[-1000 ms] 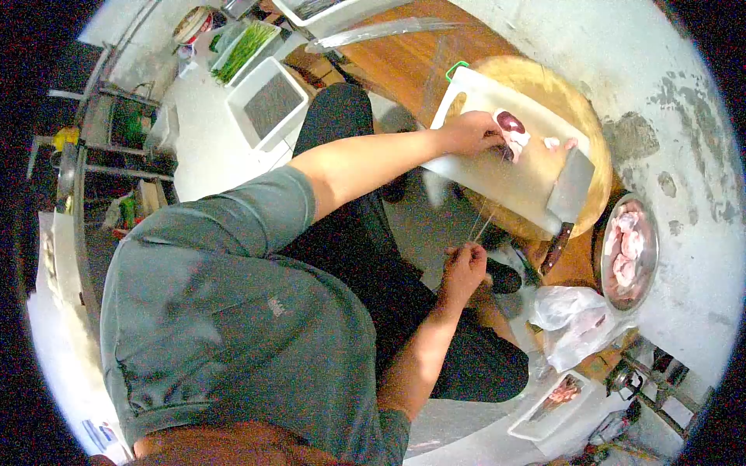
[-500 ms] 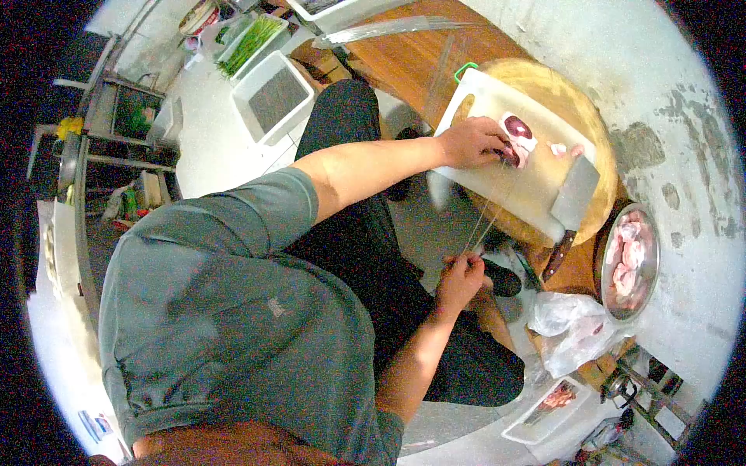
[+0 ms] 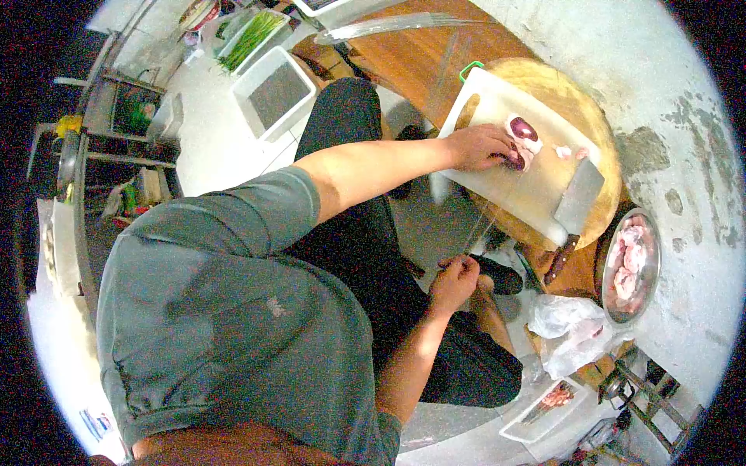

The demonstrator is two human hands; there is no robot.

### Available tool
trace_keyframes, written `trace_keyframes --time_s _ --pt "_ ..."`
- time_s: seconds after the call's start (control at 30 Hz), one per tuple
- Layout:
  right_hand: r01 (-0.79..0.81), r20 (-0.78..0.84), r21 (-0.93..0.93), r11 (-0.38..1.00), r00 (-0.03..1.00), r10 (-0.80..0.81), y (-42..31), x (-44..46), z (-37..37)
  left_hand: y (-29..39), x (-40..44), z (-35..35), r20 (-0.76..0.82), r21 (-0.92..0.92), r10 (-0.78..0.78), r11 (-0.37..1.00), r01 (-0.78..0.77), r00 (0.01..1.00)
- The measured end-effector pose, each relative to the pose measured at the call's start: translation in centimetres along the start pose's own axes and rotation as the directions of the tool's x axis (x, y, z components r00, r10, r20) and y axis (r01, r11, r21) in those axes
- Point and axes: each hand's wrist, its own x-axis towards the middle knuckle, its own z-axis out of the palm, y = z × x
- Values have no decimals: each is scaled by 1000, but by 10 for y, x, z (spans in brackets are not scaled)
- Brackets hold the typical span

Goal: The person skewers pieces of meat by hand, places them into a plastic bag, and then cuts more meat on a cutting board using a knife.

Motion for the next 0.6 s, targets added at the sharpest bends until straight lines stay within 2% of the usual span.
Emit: trace_keyframes --time_s 0.13,0.23,0.33,0.43,0.53,0.57,0.6 --pt "-14 -7 -16 1000 1000 14 5 2 0 0 1 2 46 16 -70 997 70 996" --pt "1 -11 -73 997 1000 -2 8 5 -2 0 2 5 14 18 -71 997 70 997" --pt "-22 -19 -102 995 1000 21 7 4 -3 15 8 -9 120 -30 -313 947 318 942" --pt "-47 -29 -41 998 999 46 8 3 -1 -1 16 -5 -156 -18 -265 964 266 951" --pt "-30 -20 -16 999 999 29 8 3 -3 -16 39 1 -258 145 -185 963 227 948" --pt "-33 -28 -34 999 999 32 7 3 -4 -28 45 9 -213 167 -198 958 235 957" --pt "-36 -36 -52 998 999 34 2 1 -5 -27 49 8 -100 182 -281 938 295 955"
